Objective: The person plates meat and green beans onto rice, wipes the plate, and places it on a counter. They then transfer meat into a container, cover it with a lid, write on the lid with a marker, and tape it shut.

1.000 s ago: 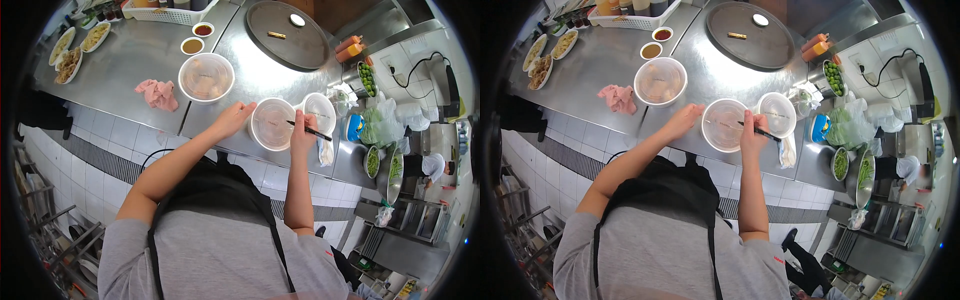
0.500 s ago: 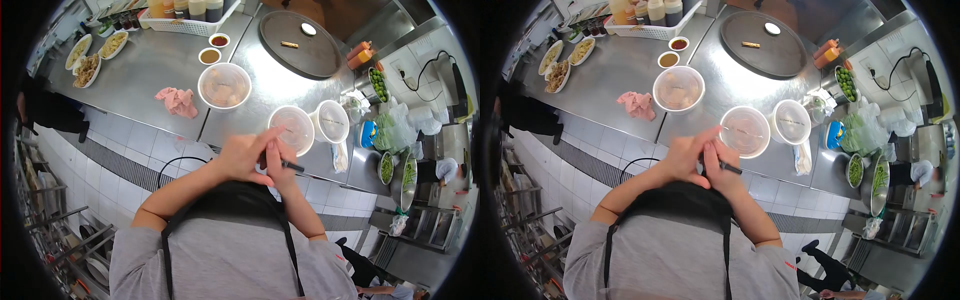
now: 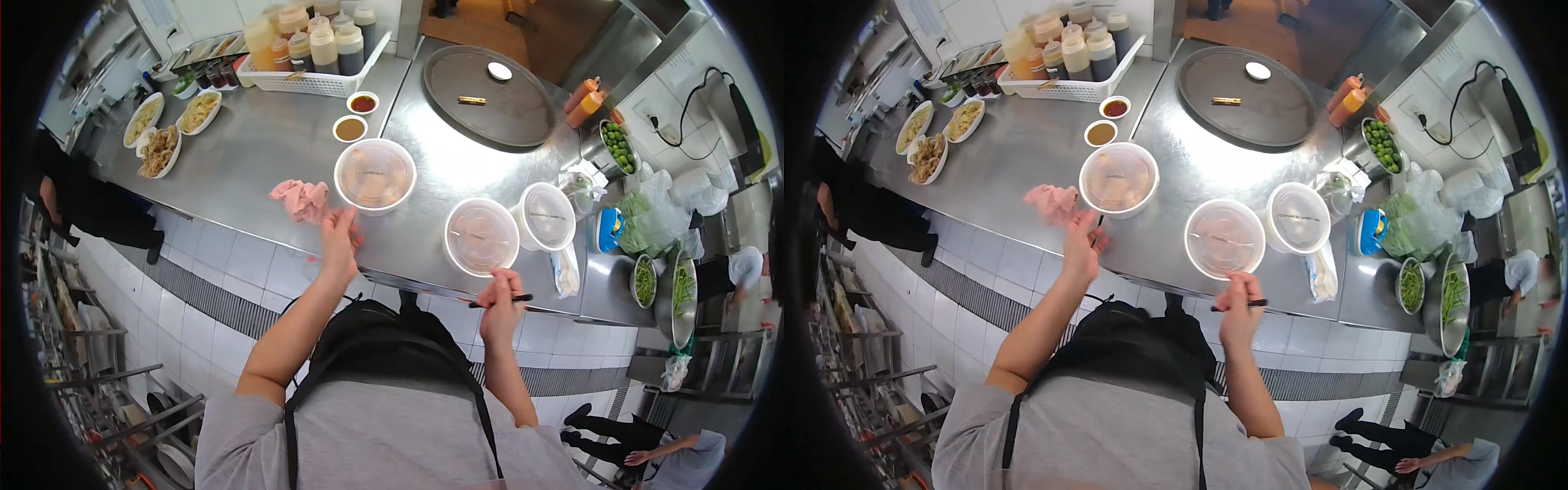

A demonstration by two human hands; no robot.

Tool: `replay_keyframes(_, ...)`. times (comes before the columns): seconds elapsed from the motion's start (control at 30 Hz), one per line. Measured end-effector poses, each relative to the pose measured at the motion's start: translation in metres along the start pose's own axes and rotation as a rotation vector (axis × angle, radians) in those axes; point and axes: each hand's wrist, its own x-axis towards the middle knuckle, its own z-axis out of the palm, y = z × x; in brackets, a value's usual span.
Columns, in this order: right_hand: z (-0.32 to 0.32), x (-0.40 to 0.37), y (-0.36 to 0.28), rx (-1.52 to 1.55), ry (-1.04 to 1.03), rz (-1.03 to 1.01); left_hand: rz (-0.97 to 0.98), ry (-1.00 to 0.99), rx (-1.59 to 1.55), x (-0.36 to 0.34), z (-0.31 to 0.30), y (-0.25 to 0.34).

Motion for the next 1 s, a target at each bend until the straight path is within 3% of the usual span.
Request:
replay_keyframes(0.03, -0.008, 0.003, 0.002, 0.003, -0.006, 0.006, -0.052, 0.047, -0.027, 0.005, 0.000, 0.012)
replay_keyframes(0.1, -0.020, 0.009, 0.006, 0.292, 0.185, 0.237, -0.097, 0.106, -0.057, 0.019, 0.001, 0.023)
replay_keyframes(0.13, -0.024, 0.011, 0.008, 0.294, 0.174, 0.242, -0.119, 0.097, -0.033, 0.027, 0.004, 0.024)
replay_keyframes(0.2, -0.028, 0.016, 0.011, 0.381, 0.159, 0.448, -0.129, 0.091, -0.014, 0.039, 0.002, 0.023)
replay_keyframes(0.27, -0.027, 0.018, 0.016, 0.352, 0.142, 0.471, -0.110, -0.073, -0.044, 0.047, -0.002, 0.021)
replay_keyframes(0.4, -0.025, 0.017, 0.024, 0.290, 0.048, 0.452, -0.069, -0.149, -0.087, 0.034, -0.013, 0.006)
replay_keyframes(0.57, -0.028, 0.017, 0.025, 0.243, 0.007, 0.464, 0.293, -0.321, -0.151, 0.010, -0.023, 0.002)
replay_keyframes(0.7, -0.029, 0.020, 0.028, 0.206, -0.058, 0.477, 0.332, -0.392, -0.187, -0.005, -0.031, 0.004)
replay_keyframes(0.9, 0.010, 0.050, 0.022, 0.247, -0.041, 0.476, 0.047, -0.403, -0.317, -0.038, -0.021, 0.016)
replay_keyframes(0.97, 0.015, 0.053, 0.020, 0.256, -0.023, 0.427, -0.126, -0.219, -0.266, -0.038, -0.018, 0.011)
replay_keyframes(1.0, 0.017, 0.053, 0.018, 0.222, -0.071, 0.448, -0.130, -0.241, -0.262, -0.037, -0.019, 0.009)
